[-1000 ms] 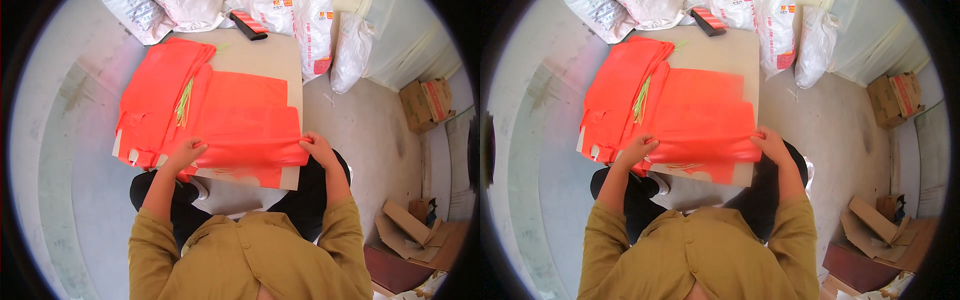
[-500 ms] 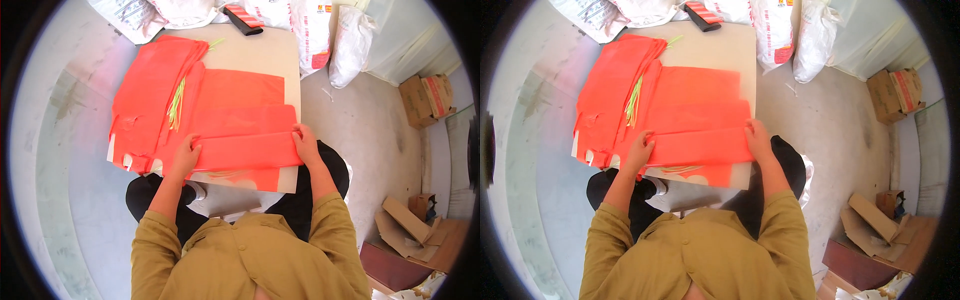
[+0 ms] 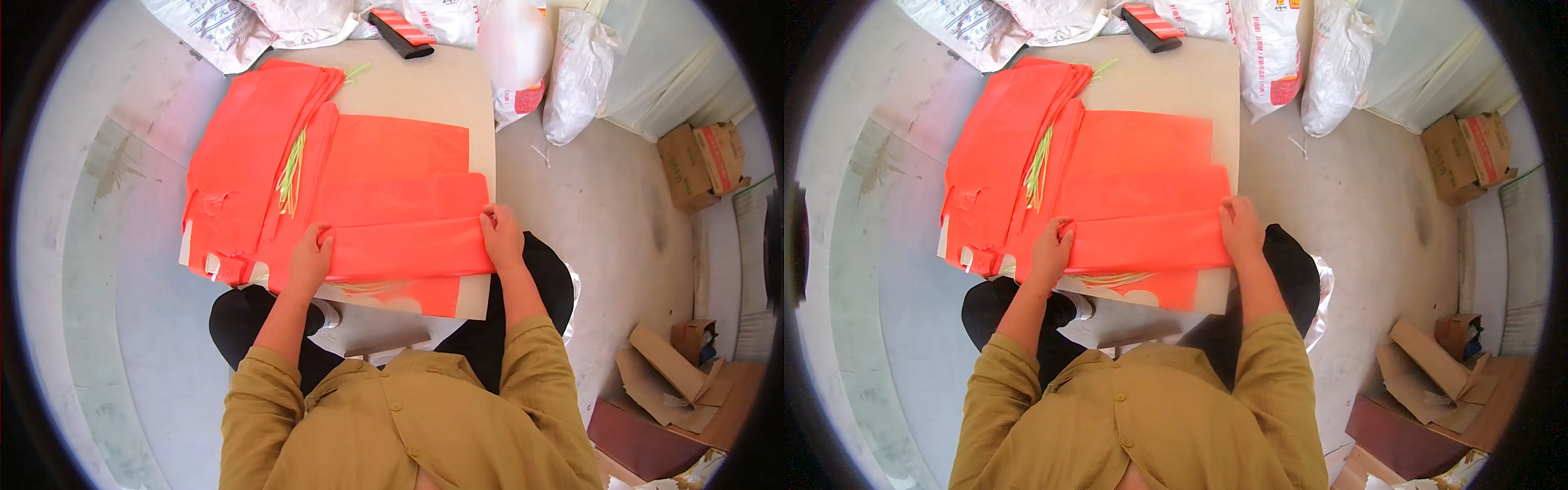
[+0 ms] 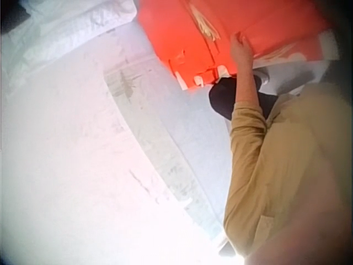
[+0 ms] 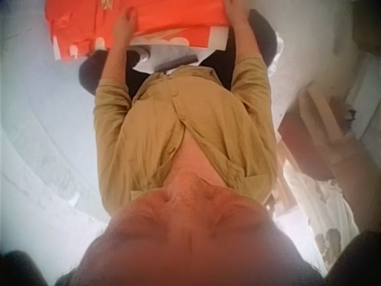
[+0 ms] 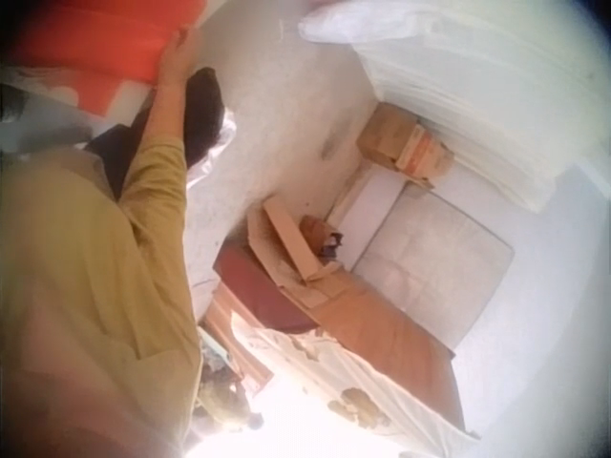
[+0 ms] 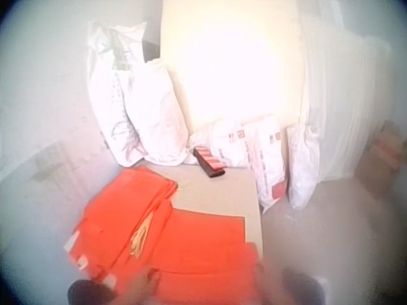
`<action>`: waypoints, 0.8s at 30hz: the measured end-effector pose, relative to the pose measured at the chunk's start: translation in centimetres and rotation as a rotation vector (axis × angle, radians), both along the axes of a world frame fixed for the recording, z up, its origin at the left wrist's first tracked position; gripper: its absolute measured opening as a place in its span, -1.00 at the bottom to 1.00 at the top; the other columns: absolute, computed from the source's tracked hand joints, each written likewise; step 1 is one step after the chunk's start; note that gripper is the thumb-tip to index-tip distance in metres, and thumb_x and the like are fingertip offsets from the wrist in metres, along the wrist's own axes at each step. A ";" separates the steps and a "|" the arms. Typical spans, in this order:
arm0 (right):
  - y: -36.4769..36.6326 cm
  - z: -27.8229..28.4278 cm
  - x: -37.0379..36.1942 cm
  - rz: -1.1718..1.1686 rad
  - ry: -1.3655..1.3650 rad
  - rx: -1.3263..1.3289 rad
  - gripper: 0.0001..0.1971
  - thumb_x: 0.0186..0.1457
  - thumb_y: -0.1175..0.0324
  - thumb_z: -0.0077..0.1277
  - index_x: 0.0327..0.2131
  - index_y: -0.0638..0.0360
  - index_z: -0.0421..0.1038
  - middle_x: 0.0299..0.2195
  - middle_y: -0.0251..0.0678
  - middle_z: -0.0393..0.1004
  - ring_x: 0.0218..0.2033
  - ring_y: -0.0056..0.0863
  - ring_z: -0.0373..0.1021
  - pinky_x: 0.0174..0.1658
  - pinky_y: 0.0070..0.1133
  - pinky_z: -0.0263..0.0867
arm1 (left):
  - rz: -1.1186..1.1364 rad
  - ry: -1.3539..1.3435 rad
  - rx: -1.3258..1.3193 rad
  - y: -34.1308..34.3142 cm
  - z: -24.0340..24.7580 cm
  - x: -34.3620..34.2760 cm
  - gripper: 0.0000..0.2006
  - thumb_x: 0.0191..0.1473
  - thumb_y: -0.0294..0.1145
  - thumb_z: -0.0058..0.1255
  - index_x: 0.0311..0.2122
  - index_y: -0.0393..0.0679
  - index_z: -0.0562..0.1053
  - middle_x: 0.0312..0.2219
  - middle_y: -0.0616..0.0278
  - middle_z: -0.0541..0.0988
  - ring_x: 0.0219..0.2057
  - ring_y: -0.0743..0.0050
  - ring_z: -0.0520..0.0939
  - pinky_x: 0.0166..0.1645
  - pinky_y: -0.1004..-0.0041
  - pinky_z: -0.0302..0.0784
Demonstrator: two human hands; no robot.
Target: The person folds red plastic bags on a table by hand, ties them with strings, and places them into a sack.
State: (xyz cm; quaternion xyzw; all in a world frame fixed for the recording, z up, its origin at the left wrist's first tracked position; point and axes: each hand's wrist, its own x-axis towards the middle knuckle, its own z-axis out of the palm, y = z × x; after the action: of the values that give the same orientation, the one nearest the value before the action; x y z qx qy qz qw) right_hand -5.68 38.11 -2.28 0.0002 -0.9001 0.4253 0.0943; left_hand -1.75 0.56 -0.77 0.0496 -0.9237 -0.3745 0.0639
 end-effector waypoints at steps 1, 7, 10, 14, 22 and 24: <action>-0.2 0.2 0.1 -0.019 0.077 0.153 -0.79 0.09 0.35 0.01 -0.18 0.16 0.42 -0.18 -0.22 0.43 -0.10 -0.21 0.36 -0.07 -0.40 0.29 | -0.003 -0.003 -0.003 0.0 0.1 0.0 -0.71 0.09 -0.35 0.01 -0.07 -0.16 0.42 -0.24 -0.04 0.58 -0.19 -0.02 0.60 -0.14 0.26 0.49; -4.1 1.4 2.9 0.450 0.361 0.458 -0.61 -0.06 0.29 0.15 -0.10 0.08 0.42 -0.05 -0.17 0.40 0.00 -0.14 0.31 0.11 -0.23 0.17 | -0.002 -0.048 0.005 0.7 0.5 -0.2 -0.72 0.10 -0.36 -0.01 -0.07 -0.19 0.42 -0.20 -0.03 0.58 -0.17 -0.03 0.59 -0.11 0.26 0.49; -7.5 3.8 4.2 0.675 0.274 0.538 -0.47 -0.07 0.21 0.18 0.02 0.06 0.35 0.10 -0.15 0.29 0.17 -0.14 0.15 0.24 -0.21 0.02 | -0.004 0.007 0.017 0.1 0.3 0.1 -0.71 0.10 -0.35 0.00 -0.07 -0.18 0.42 -0.21 -0.06 0.57 -0.18 -0.05 0.59 -0.11 0.24 0.49; -7.5 4.2 4.3 0.692 0.126 0.560 -0.34 -0.08 0.14 0.19 0.14 0.02 0.26 0.27 -0.15 0.05 0.31 -0.13 -0.07 0.31 -0.20 -0.15 | -0.005 0.004 -0.054 0.1 0.1 -0.1 -0.70 0.10 -0.33 0.00 -0.06 -0.18 0.42 -0.21 -0.07 0.57 -0.18 -0.06 0.59 -0.12 0.25 0.49; -2.3 5.2 4.8 0.666 0.009 0.524 -0.31 -0.12 0.15 0.22 0.13 0.06 0.26 0.24 -0.10 0.08 0.28 -0.07 -0.03 0.28 -0.19 -0.06 | 0.044 -0.155 0.207 -1.4 1.1 1.1 -0.60 0.10 -0.35 0.01 0.06 -0.19 0.34 -0.47 0.06 0.51 -0.42 0.25 0.57 -0.27 0.36 0.49; -0.6 6.5 5.3 0.526 0.006 0.635 -0.32 -0.14 0.25 0.23 0.12 0.07 0.27 0.24 -0.04 0.07 0.25 -0.04 0.01 0.25 -0.23 0.02 | 0.033 -0.106 0.247 -2.3 0.4 2.6 -0.56 0.06 -0.39 0.04 0.07 -0.20 0.33 -0.46 0.06 0.51 -0.43 0.30 0.57 -0.29 0.37 0.48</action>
State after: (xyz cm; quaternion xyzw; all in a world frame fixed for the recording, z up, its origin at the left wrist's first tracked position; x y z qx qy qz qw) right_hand -0.40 37.47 4.20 0.2608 -0.9556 0.1359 -0.0196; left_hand 0.90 -1.78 -0.40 0.0918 -0.8717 -0.4811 0.0148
